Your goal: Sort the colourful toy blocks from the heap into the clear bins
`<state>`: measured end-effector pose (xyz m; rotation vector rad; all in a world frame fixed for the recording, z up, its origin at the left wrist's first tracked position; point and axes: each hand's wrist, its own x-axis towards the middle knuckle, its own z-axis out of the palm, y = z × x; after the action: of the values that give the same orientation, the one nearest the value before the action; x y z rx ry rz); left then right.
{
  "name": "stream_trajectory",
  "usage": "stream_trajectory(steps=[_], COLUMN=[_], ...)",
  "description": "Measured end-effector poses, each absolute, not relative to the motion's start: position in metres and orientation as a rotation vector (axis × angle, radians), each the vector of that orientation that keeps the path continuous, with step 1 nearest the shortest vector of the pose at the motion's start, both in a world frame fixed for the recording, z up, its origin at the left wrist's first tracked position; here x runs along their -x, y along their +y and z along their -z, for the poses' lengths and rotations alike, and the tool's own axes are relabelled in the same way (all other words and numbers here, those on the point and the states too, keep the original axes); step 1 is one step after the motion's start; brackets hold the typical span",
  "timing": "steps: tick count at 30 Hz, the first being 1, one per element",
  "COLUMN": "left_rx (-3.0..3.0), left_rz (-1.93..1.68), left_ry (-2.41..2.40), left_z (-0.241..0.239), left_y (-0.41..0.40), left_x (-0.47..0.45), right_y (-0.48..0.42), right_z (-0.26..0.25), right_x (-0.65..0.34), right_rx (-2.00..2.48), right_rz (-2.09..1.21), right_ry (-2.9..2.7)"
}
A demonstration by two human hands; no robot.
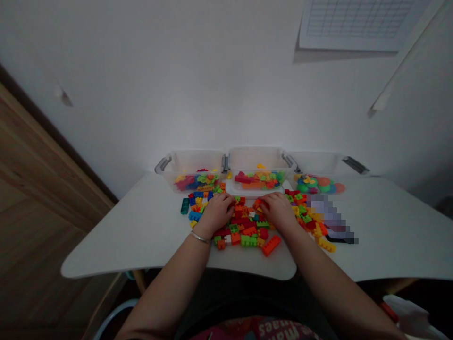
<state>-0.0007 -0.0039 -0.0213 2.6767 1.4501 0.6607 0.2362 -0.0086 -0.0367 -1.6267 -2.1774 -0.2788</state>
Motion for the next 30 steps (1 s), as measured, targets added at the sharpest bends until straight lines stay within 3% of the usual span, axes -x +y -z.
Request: stream_trajectory(steps=[20,30], left_rx=[-2.676,-2.673], left_rz=[-0.677,-0.658], left_ry=[1.429,1.446], left_z=[0.021,0.022], left_y=[-0.003,-0.003], left_x=[0.0,0.001], right_y=[0.0,-0.003], right_z=[0.034,0.026], right_x=[-0.233,-0.238], right_rx=[1.658,1.496], right_rz=[0.147,0.387], right_ry=[-2.103,-1.938])
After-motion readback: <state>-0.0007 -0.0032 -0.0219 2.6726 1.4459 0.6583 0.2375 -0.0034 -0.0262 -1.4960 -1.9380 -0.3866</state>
